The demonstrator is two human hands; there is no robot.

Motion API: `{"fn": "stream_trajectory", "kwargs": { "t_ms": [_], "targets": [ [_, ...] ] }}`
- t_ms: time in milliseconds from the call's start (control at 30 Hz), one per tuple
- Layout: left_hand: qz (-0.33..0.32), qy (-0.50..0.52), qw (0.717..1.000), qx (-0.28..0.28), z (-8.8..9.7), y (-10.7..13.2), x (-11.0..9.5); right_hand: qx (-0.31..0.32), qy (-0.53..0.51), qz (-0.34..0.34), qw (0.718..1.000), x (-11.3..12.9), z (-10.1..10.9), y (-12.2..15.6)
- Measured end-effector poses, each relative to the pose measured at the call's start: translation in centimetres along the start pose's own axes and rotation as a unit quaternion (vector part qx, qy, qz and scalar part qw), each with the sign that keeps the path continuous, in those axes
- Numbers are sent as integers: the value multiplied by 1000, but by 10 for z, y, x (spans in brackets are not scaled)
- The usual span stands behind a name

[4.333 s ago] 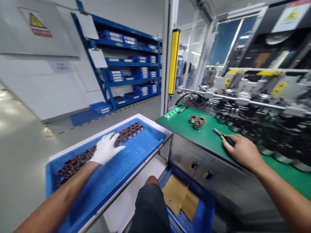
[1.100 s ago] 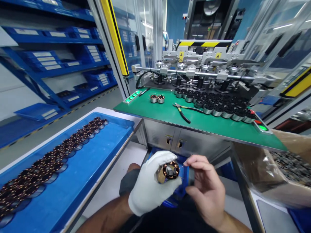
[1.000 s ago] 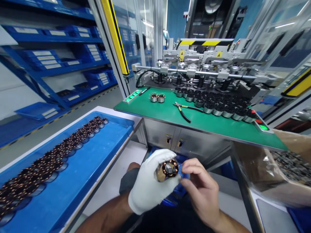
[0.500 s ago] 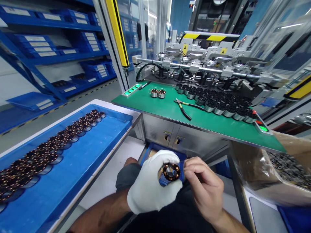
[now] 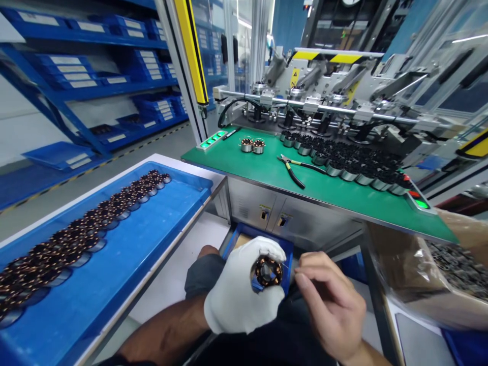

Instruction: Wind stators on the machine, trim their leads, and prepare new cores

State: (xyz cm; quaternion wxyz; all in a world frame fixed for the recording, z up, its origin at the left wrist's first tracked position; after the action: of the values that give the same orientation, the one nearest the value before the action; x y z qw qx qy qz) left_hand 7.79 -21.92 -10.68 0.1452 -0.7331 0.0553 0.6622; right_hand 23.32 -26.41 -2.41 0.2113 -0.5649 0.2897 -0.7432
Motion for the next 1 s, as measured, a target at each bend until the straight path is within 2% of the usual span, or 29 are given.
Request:
{"fn": "stream_trajectory", "kwargs": {
  "t_ms": [100, 167, 233, 333, 400, 467, 567, 667, 833, 1000],
  "targets": [
    [12, 9, 1000, -5, -6, 2, -7, -15, 1, 84, 996, 17, -1, 9],
    [22, 13, 1000, 13, -8, 2, -11, 7, -12, 114, 993, 20, -2, 11],
    [35, 24, 998, 40, -9, 1, -14, 43, -27, 107, 993, 14, -1, 8],
    [67, 55, 987, 132, -20, -2, -17, 128, -37, 73, 988, 2, -3, -5],
    [83, 68, 976, 191, -31, -3, -19, 200, -54, 76, 975, 1, -8, -14],
    [74, 55, 972, 214, -39, -6, -22, 252, -76, 99, 960, 6, -13, -22],
    [47, 15, 974, 222, -45, -10, -27, 264, -65, 132, 953, 16, -14, -27],
    [28, -21, 980, 195, -39, -13, -33, 215, 17, 178, 960, 26, -10, -23],
    [-31, -107, 992, 51, -17, -11, -49, 92, 163, 273, 944, 46, -2, -4],
    [-79, -150, 984, -57, -17, -3, -54, 29, 221, 285, 932, 50, -3, 3]
  ]
}}
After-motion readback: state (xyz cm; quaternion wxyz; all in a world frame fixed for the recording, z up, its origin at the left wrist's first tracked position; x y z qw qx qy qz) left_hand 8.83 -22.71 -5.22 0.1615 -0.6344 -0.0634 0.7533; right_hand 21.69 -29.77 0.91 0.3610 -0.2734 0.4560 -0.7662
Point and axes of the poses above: each hand's wrist, its own y-axis away from the middle knuckle, its own z-axis out of the back of the hand, x = y × z, the point moved 8 cm from there along -y, towards the middle knuckle, and after that the axes turned 2 degrees about -x, right-handed, at the moved point
